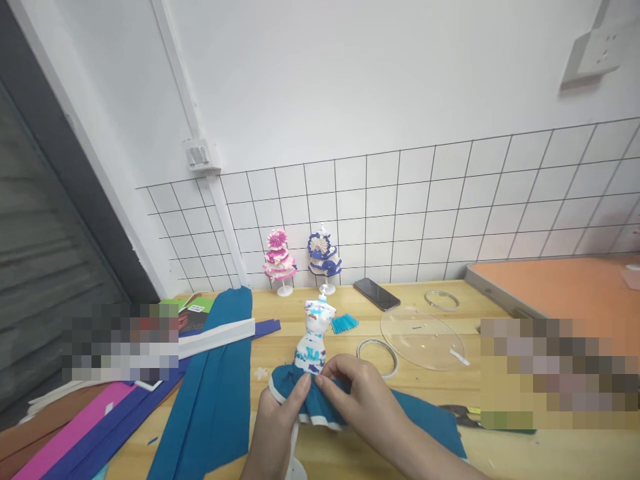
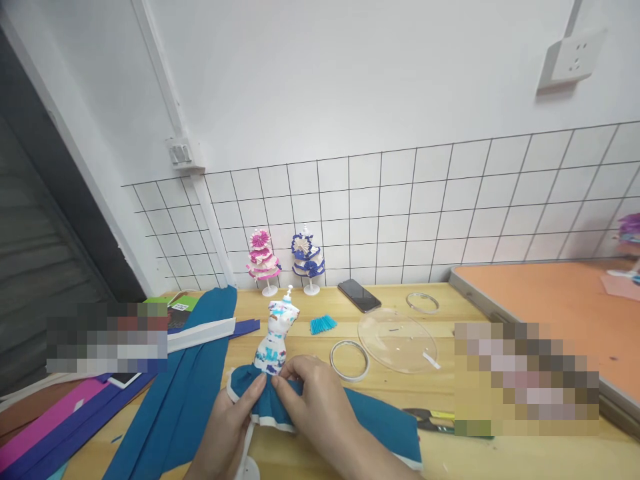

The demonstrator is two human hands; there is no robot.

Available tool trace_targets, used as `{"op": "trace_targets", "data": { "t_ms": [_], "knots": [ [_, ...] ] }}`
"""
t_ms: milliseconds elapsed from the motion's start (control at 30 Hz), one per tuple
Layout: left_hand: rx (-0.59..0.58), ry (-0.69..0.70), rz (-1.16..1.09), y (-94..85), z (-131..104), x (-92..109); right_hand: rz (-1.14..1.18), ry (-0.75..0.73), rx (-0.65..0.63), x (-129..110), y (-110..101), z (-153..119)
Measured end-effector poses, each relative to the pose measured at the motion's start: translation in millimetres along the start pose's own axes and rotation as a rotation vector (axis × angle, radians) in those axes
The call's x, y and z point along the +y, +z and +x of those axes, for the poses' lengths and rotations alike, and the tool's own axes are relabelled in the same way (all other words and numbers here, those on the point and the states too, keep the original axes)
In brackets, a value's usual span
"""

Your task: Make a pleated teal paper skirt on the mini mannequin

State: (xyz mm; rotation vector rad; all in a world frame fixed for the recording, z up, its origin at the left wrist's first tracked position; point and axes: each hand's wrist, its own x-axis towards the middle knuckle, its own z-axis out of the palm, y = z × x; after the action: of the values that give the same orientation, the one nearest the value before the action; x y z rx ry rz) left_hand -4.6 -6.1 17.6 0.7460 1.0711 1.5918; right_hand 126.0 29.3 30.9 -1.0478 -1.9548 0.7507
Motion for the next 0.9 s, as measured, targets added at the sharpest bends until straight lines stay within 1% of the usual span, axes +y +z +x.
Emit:
{"op": "trace_targets", "data": {
  "t_ms": [67, 133, 233, 300, 400, 533, 700, 800, 900],
  "knots": [
    [0.031, 0.017, 0.089, -1.4, 0.5, 0.0, -0.001, 0.007, 0.000, 0.2, 0.4, -0.5],
    [0.037, 0.022, 0.132, -2.8, 1.0, -0.2, 0.007, 0.025, -0.008, 0.9, 0.6, -0.2],
    [0.014, 0.030, 0.088, -3.3, 0.8, -0.5, 0.025, 0.048, -0.033, 1.9, -0.3, 1.5],
    [0.005, 0.016, 0.032, -3.2, 0.4, -0.2, 0.054, 0.039, -0.069, 2.6, -1.6, 2.8],
    [0.044, -0.014, -0.013, -4.6, 0.7, 0.3, 0.062, 0.016, -0.118, 3.7, -3.8, 3.6],
    [0.075, -0.016, 0.008, -8.5, 2.9, 0.4, 0.064, -0.005, -0.150, 2.7, -5.8, 2.2],
    [0.063, -0.004, 0.028, -6.4, 2.3, 1.7, 0.118, -0.034, -0.162, -1.7, -7.1, 0.5],
    [0.075, -0.007, 0.023, -3.7, 1.5, 2.8, 0.143, -0.054, -0.150, -2.2, -7.1, 2.1],
    [0.059, -0.019, 0.017, -5.1, 2.9, 1.3, 0.155, -0.071, -0.141, -0.9, -6.7, 4.1]
  ]
}}
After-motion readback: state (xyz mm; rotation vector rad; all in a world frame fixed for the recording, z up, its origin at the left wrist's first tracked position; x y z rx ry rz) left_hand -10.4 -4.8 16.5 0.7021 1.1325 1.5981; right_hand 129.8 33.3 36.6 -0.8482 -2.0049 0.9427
